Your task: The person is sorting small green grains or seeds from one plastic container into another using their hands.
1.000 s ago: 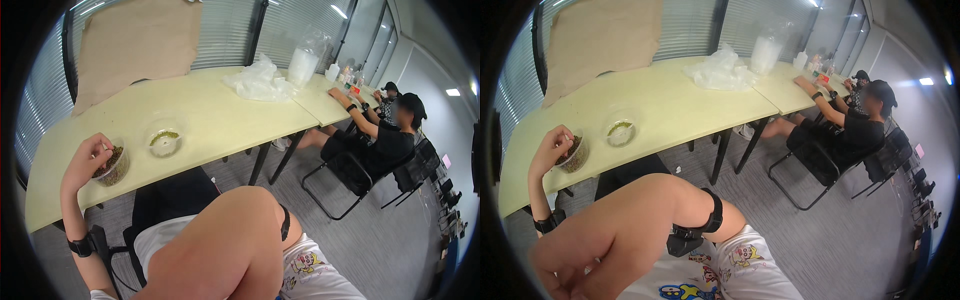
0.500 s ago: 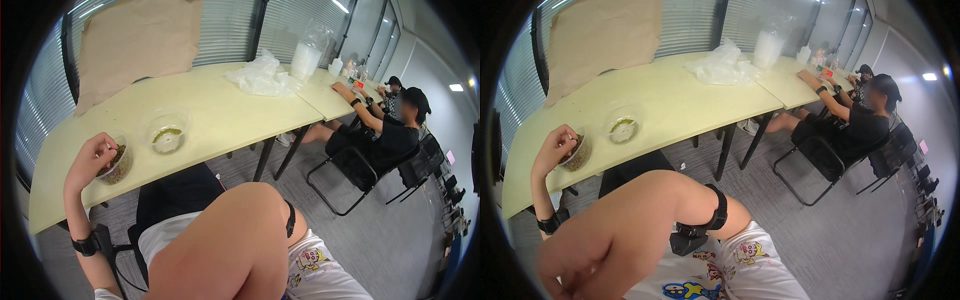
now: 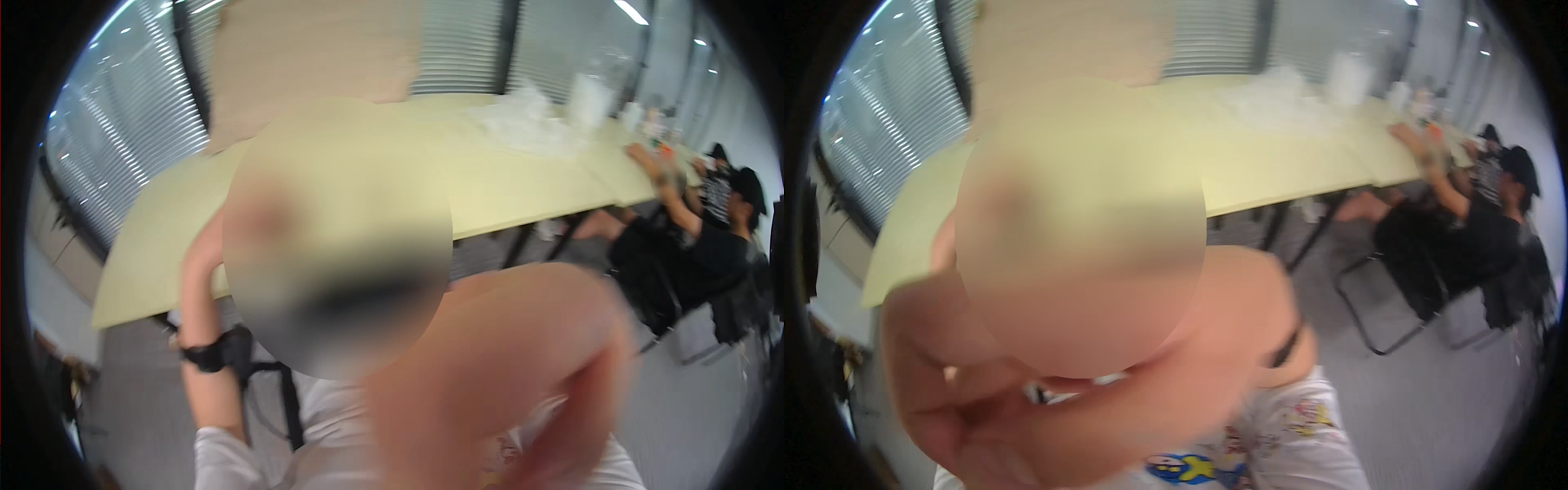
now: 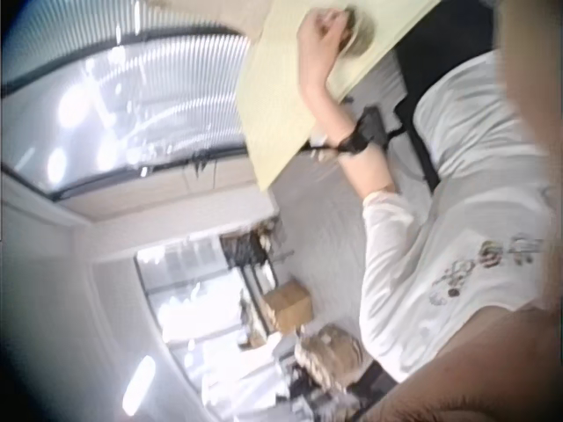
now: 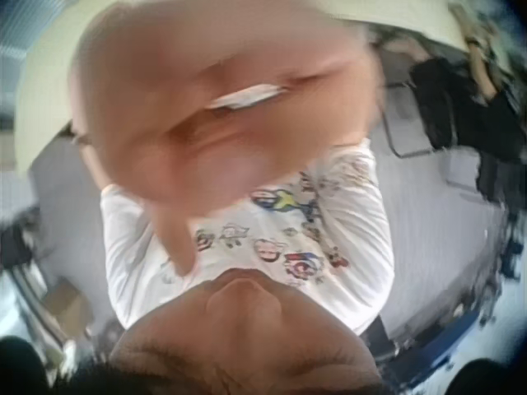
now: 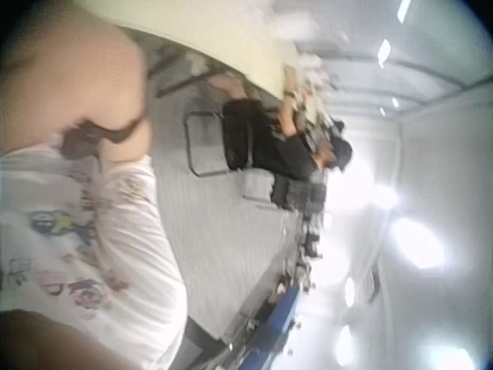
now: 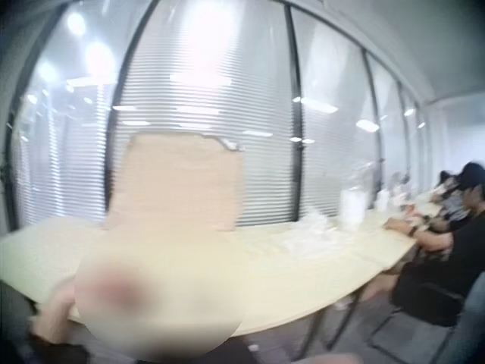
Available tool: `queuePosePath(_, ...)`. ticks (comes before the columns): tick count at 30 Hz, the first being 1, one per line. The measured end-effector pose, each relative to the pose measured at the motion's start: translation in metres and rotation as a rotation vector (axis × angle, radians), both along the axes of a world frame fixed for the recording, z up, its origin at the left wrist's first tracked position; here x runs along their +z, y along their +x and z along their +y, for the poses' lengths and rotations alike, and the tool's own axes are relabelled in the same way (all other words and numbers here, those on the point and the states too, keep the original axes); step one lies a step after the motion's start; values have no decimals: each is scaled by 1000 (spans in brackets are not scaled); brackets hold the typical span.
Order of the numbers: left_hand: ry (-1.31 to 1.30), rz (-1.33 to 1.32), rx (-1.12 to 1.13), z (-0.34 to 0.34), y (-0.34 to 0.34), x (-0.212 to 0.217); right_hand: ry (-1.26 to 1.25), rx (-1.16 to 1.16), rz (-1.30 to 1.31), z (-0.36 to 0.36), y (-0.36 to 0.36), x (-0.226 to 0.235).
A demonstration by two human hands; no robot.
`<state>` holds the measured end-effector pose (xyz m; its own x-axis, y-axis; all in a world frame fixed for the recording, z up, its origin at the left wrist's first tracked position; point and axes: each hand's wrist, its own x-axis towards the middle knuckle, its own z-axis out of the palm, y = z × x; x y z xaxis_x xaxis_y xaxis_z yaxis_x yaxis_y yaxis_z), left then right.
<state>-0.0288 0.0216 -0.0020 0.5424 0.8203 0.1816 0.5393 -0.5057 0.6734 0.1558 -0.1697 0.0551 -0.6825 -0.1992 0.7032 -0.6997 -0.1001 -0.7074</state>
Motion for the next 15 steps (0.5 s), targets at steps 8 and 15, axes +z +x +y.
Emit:
queuePosePath(8,-11,-9,4,-8,6,1,67,36,-108,-17,61,30)
queuePosePath(15,38,18,-14,-1,8,6,115,-194,-345,-5,131,28)
